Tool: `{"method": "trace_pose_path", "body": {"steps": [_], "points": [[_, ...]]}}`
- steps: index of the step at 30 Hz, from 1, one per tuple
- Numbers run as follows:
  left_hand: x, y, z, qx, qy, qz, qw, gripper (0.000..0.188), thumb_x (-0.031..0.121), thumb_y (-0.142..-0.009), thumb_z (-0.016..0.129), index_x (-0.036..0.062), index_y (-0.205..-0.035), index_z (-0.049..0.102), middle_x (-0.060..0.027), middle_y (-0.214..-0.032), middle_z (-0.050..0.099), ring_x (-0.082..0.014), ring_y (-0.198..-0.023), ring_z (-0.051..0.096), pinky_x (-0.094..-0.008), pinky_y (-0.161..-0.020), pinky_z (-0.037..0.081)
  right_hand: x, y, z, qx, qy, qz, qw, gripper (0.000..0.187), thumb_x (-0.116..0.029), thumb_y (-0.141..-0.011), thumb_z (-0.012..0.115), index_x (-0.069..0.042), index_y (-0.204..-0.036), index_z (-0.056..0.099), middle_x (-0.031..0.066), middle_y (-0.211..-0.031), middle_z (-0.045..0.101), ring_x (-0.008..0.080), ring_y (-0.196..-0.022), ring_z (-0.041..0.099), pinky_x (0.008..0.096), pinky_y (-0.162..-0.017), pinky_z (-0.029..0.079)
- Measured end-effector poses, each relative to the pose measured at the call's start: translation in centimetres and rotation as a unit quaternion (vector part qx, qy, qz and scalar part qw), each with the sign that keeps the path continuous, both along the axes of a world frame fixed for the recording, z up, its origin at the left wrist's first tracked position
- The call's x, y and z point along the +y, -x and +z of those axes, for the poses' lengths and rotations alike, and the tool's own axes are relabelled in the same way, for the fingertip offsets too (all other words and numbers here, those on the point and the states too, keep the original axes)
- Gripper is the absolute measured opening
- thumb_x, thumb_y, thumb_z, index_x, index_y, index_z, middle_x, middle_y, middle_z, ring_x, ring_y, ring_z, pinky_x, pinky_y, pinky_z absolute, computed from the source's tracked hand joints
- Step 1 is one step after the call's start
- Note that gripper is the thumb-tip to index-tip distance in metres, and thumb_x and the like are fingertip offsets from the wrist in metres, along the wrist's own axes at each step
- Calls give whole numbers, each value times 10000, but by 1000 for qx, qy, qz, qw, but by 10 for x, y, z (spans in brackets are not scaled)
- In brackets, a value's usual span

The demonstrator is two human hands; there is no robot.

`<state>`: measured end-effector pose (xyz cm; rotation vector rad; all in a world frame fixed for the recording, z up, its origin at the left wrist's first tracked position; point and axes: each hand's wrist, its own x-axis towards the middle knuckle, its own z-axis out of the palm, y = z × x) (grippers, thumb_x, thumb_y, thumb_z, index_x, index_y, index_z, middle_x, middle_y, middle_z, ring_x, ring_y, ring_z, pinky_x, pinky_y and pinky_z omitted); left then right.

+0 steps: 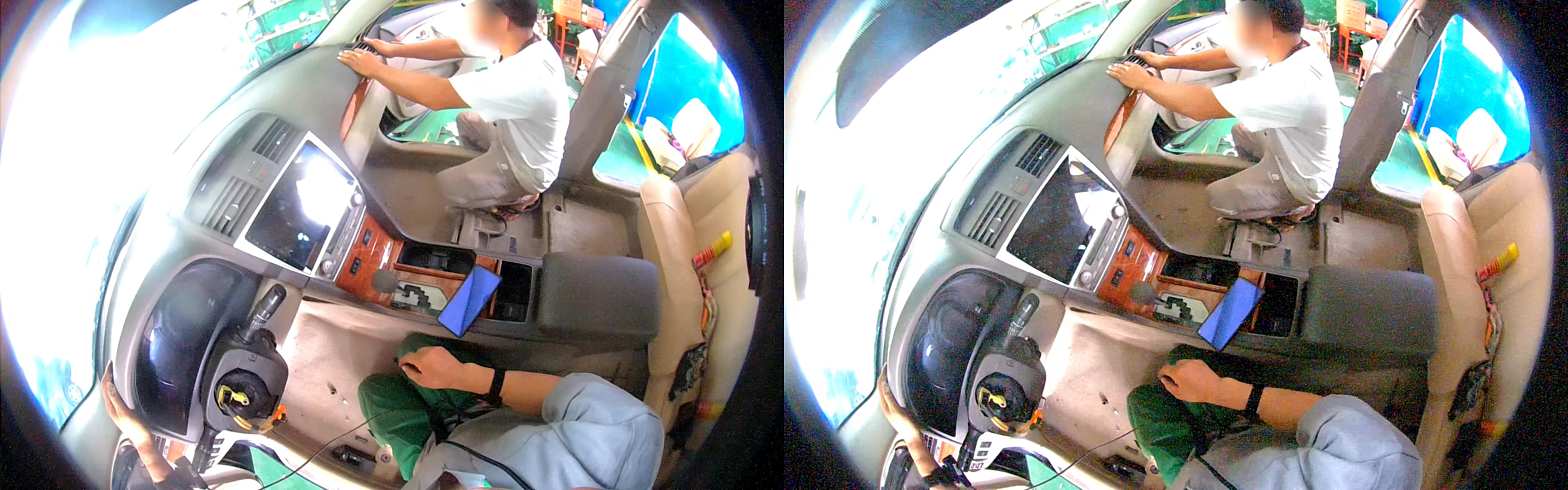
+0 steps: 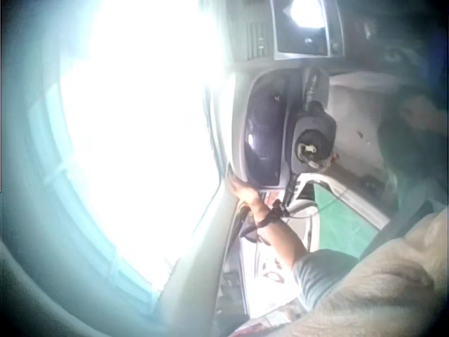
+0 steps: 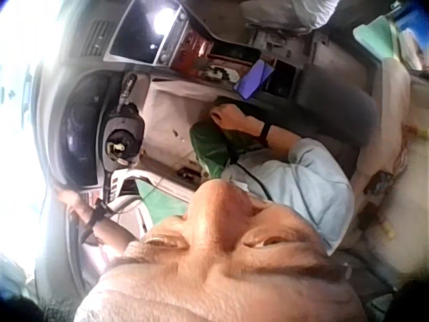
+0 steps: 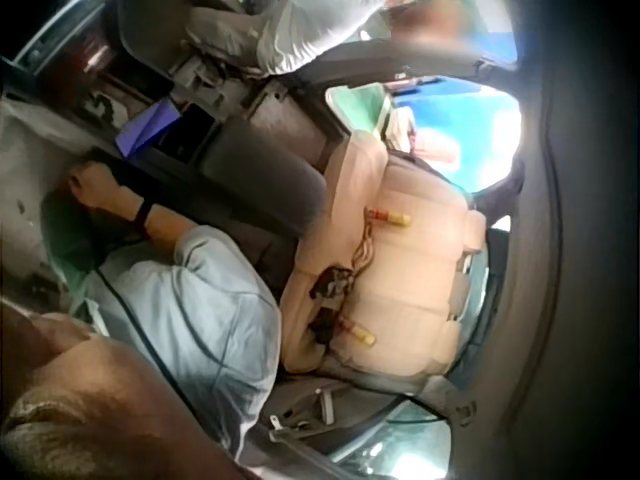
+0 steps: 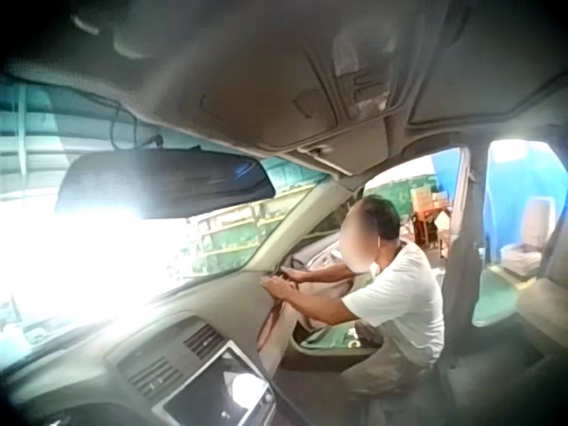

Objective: The person removes a small fastener from the driver-side footwell, then picks up a steering wheel from a box on the floor and holds it.

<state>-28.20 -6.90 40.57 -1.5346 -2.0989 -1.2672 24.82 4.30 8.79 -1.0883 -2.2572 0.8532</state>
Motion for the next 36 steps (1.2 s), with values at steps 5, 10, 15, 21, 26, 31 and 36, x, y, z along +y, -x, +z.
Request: {"method": "trace_pose_path", "body": {"steps": [5, 10, 15, 21, 26, 31, 36], "points": [[-1, 1, -1, -4, 2, -4, 1000, 500, 297, -1054, 301, -41, -1312, 563, -171, -1312, 580, -283, -1237, 515, -395, -1091, 341, -6, -20, 29, 6, -35, -8, 999, 203, -250, -913, 571, -92, -1004, 658, 173, -805, 666, 373, -776, 658, 489, -686, 539], [1, -11, 1, -37, -3, 0, 999, 497, 303, -1055, 309, -37, -1318, 559, -167, -1323, 576, -284, -1242, 515, -395, -1094, 342, -10, -31, 35, -5, -41, -16, 999, 199, -246, -915, 569, -92, -998, 663, 176, -810, 667, 372, -778, 660, 484, -692, 539], [-3, 3, -1, -32, -1, -11, 999, 492, 300, -1055, 313, -36, -1321, 556, -165, -1318, 574, -279, -1237, 515, -393, -1094, 342, -14, -34, 52, 2, -49, -17, 999, 198, -248, -912, 577, -96, -1000, 669, 169, -809, 667, 360, -772, 661, 477, -684, 539], [-1, 11, -6, -24, -6, -12, 1000, 487, 289, -1057, 310, -40, -1318, 555, -158, -1308, 576, -271, -1240, 508, -385, -1102, 328, -23, -53, 90, 70, -118, -39, 990, 156, -219, -886, 616, -99, -950, 693, 138, -765, 657, 332, -724, 651, 445, -658, 540], [-2, -1, -3, -16, -7, -16, 1000, 492, 297, -1059, 314, -45, -1323, 551, -155, -1310, 574, -266, -1252, 499, -382, -1111, 316, -13, -131, 130, 49, -236, -210, 947, 86, -163, -807, 702, -96, -861, 703, 115, -731, 649, 306, -645, 632, 415, -584, 523], [-6, -3, 0, -36, 3, -22, 999, 522, 343, -1064, 308, -29, -1352, 535, -157, -1359, 549, -261, -1290, 475, -390, -1130, 299, -6, -236, 151, -42, -153, -483, 861, 195, -148, -863, 655, -37, -1020, 689, 155, -987, 698, 339, -929, 664, 416, -849, 526], [0, 0, -5, -36, -6, -22, 999, 526, 344, -1066, 308, -37, -1346, 540, -155, -1353, 556, -258, -1288, 478, -387, -1132, 297, -7, -306, 111, -157, -181, -502, 831, 268, -156, -868, 648, -14, -1096, 650, 153, -1116, 668, 359, -1084, 590, 435, -974, 451]]}}
